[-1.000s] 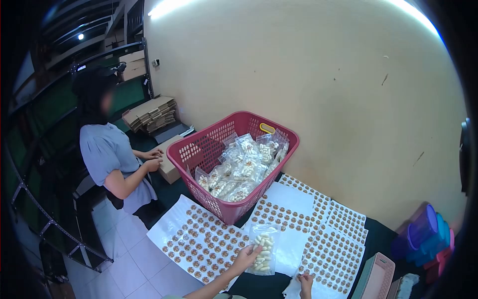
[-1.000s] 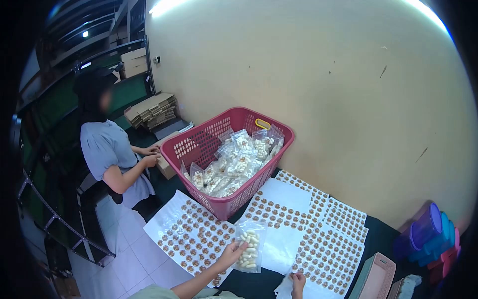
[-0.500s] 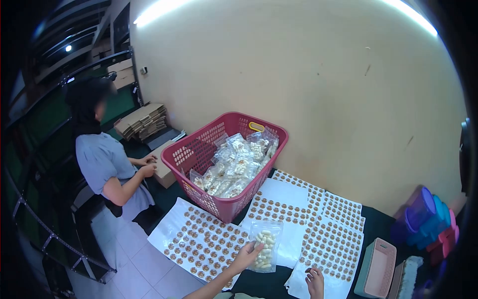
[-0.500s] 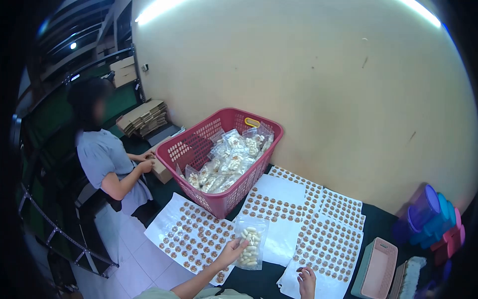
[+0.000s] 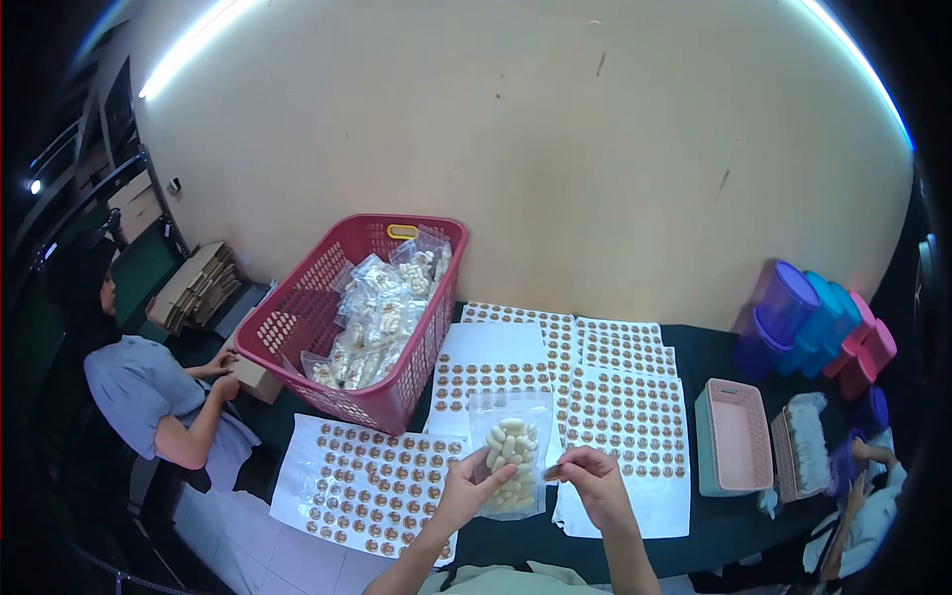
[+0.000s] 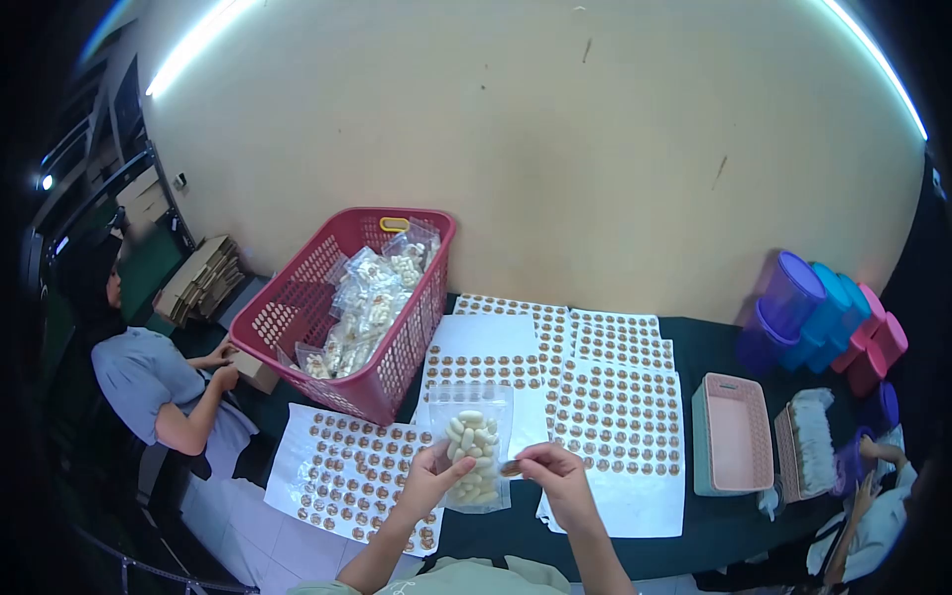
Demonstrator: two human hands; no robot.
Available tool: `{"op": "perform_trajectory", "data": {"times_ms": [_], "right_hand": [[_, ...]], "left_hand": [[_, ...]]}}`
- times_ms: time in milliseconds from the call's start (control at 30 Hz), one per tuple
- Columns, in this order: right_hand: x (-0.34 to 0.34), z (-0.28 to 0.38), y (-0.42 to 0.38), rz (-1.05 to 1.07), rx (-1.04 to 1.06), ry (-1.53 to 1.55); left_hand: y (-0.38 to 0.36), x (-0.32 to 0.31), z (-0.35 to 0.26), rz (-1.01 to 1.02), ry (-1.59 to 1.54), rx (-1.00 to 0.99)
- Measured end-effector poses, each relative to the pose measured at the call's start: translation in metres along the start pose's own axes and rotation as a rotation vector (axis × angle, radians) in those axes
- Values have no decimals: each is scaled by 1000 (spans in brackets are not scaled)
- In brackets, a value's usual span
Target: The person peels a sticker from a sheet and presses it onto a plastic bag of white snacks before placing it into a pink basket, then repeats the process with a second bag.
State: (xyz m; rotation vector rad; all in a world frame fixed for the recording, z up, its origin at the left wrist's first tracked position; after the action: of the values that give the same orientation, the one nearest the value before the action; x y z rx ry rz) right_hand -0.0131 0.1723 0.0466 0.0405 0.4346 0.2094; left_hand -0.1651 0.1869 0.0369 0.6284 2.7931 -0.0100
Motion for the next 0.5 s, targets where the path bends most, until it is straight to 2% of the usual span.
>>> {"op": "perform_trajectory", "data": {"times_ms": [100,167,200,500], "right_hand": [[-29,20,-2,-15,72,-203],[-30,14,-2,-52,70,-196],[-28,10,0,-74,81,-210],[-17,9,-5,-207,164,-246]], "left_hand": [[0,-4,0,-3,91,-12],[2,-4,0,-9,17,-95],[1,-4,-2,-10,121,-68],[6,-13,4,41,86,-128]]}}
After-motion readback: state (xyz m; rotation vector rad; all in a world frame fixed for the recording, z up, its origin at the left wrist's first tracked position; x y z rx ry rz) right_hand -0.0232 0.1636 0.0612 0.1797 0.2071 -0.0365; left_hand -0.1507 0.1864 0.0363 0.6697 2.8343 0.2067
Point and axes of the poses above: each hand's wrist, its own y-axis towards the middle knuckle, its own x-axis out of the back of the hand, z = x × y, the point moved 10 cm from there along y, towards the middle knuckle, and after that the axes turned 8 degrees about z, right-handed, at the moved point
